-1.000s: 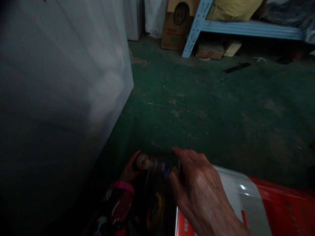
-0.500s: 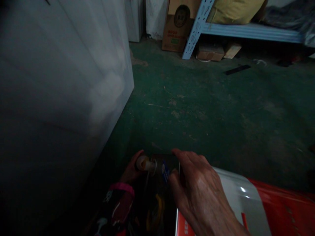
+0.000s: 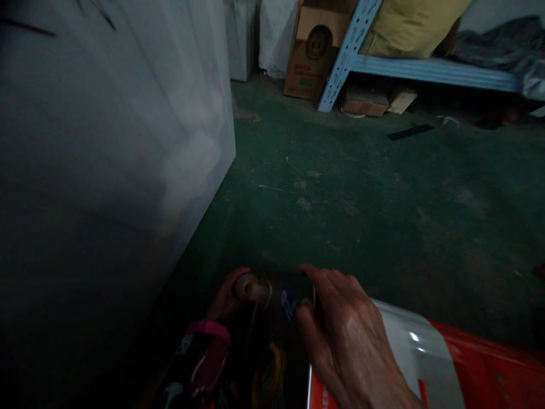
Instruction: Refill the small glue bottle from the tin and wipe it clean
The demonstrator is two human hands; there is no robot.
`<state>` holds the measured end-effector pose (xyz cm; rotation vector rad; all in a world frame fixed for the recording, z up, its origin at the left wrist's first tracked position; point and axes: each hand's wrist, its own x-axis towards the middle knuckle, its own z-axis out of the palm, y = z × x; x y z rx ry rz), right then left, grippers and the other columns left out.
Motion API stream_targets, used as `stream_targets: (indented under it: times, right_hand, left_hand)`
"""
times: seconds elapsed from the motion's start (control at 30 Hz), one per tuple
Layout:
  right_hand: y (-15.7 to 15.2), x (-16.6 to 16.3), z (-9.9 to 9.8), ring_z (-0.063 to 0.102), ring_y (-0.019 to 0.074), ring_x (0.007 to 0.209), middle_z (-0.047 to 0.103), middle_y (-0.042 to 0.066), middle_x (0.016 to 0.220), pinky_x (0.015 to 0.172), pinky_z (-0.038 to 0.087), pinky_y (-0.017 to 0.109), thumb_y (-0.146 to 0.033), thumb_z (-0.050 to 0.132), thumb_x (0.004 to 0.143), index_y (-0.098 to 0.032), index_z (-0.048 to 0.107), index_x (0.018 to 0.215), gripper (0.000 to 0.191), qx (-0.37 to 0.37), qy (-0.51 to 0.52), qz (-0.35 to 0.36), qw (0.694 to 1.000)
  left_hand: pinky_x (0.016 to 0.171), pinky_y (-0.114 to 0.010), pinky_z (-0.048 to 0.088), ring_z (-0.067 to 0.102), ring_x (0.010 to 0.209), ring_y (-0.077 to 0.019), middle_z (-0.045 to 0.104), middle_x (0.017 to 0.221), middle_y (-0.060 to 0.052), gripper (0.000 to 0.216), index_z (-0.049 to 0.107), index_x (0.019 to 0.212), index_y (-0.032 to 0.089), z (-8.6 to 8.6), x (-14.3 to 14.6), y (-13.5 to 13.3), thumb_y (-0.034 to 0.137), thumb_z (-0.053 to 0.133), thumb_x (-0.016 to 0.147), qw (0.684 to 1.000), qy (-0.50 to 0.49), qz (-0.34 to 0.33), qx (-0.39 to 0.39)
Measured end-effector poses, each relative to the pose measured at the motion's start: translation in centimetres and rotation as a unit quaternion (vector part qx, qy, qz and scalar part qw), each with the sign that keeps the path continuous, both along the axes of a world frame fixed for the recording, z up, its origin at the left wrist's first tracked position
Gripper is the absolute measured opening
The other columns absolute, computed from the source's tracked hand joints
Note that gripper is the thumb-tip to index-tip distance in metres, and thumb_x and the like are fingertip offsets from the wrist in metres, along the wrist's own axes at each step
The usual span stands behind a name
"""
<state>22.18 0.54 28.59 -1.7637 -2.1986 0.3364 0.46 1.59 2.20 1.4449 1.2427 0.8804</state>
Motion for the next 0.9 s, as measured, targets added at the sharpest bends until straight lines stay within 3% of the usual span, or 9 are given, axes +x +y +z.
stream_targets:
  times: [0.2, 0.43, 0.6, 0.9]
  right_hand:
    - [-0.3, 0.3, 0.7, 0.067, 0.0203, 0.069, 0.070, 0.008, 0.083, 0.053, 0.056, 0.033, -0.030, 0.039, 0.086, -0.016, 0.061, 0.105, 0.032, 0.010, 0.021, -0.026, 0.999]
    - [-0.7, 2.1, 0.8, 0.068, 0.0199, 0.071, 0.071, 0.004, 0.088, 0.057, 0.056, 0.032, -0.032, 0.043, 0.086, -0.023, 0.061, 0.108, 0.030, -0.054, 0.048, -0.038, 0.997]
    - [-0.9, 2.3, 1.5, 0.067, 0.0205, 0.064, 0.072, 0.004, 0.083, 0.051, 0.054, 0.031, -0.038, 0.044, 0.082, -0.023, 0.065, 0.103, 0.033, -0.061, 0.084, -0.099, 0.990]
    - [-0.9, 3.0, 2.9, 0.068, 0.0298, 0.075, 0.072, 0.007, 0.091, 0.059, 0.056, 0.043, -0.056, 0.045, 0.070, -0.024, 0.068, 0.101, 0.050, -0.113, 0.113, -0.176, 0.971]
  left_hand:
    - [0.100, -0.044, 0.043, 0.054, 0.112, -0.0313, 0.059, 0.119, -0.009, 0.057, 0.060, 0.112, 0.022, 0.5, -0.1, -0.1, 0.030, 0.079, 0.058, 1.000, -0.007, -0.004, 0.005]
    - [0.100, -0.046, 0.040, 0.054, 0.110, -0.0302, 0.060, 0.116, -0.008, 0.063, 0.061, 0.110, 0.022, 1.5, 0.1, 0.7, 0.028, 0.082, 0.051, 0.999, -0.012, -0.036, -0.010]
    - [0.104, -0.045, 0.036, 0.048, 0.119, -0.0297, 0.052, 0.127, -0.009, 0.065, 0.060, 0.112, 0.022, 3.0, 0.4, 1.0, 0.024, 0.082, 0.051, 0.998, -0.018, -0.054, -0.025]
    - [0.099, -0.041, 0.039, 0.053, 0.112, -0.0270, 0.055, 0.121, -0.006, 0.072, 0.055, 0.117, 0.024, 5.0, 0.7, 1.3, 0.022, 0.083, 0.051, 0.995, 0.005, -0.088, -0.052]
